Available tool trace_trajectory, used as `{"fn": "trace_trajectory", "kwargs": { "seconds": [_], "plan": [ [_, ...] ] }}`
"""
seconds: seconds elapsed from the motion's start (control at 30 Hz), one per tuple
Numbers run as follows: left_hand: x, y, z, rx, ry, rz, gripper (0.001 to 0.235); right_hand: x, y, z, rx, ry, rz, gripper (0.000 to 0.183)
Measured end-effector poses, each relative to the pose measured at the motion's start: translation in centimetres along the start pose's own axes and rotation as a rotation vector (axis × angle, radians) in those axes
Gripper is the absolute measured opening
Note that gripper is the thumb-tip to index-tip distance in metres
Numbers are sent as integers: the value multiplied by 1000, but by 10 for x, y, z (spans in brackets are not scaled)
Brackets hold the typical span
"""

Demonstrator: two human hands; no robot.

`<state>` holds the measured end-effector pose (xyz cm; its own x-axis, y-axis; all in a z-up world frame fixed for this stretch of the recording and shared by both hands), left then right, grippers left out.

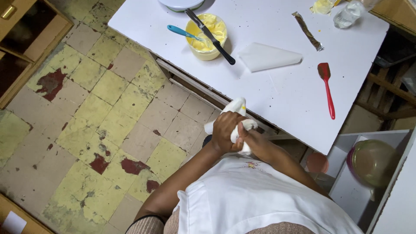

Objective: Stirring melted chocolate in a bowl using a spatula at a bakery workstation

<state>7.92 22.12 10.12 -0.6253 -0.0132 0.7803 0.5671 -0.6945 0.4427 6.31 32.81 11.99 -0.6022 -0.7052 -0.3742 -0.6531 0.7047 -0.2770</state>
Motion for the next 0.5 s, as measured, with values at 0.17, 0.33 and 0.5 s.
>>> {"fn": "trace_trajectory", "kwargs": {
  "seconds": [0.17,0.33,0.5],
  "plan": [
    [15,6,-23,-260,315,-114,47,-1,-22,-30,-476,74,73,77],
    [27,16,-27,-571,558,-194,38,-19,-47,-103,-1057,508,163,38],
    [42,13,-24,-521,479,-288,52,-1,-72,-117,-10,712,-89,26]
  ]
}}
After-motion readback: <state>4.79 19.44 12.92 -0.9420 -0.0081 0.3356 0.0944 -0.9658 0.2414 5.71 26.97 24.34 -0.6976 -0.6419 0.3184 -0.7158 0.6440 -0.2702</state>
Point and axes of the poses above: each hand's wrist, its own x-axis towards the middle knuckle, its own y-axis out of the back of the hand, z = x × y, the point moved 6 cm from there along x, towards the middle knuckle, and after that the axes turned 13 degrees about x, right-handed, at the moved point
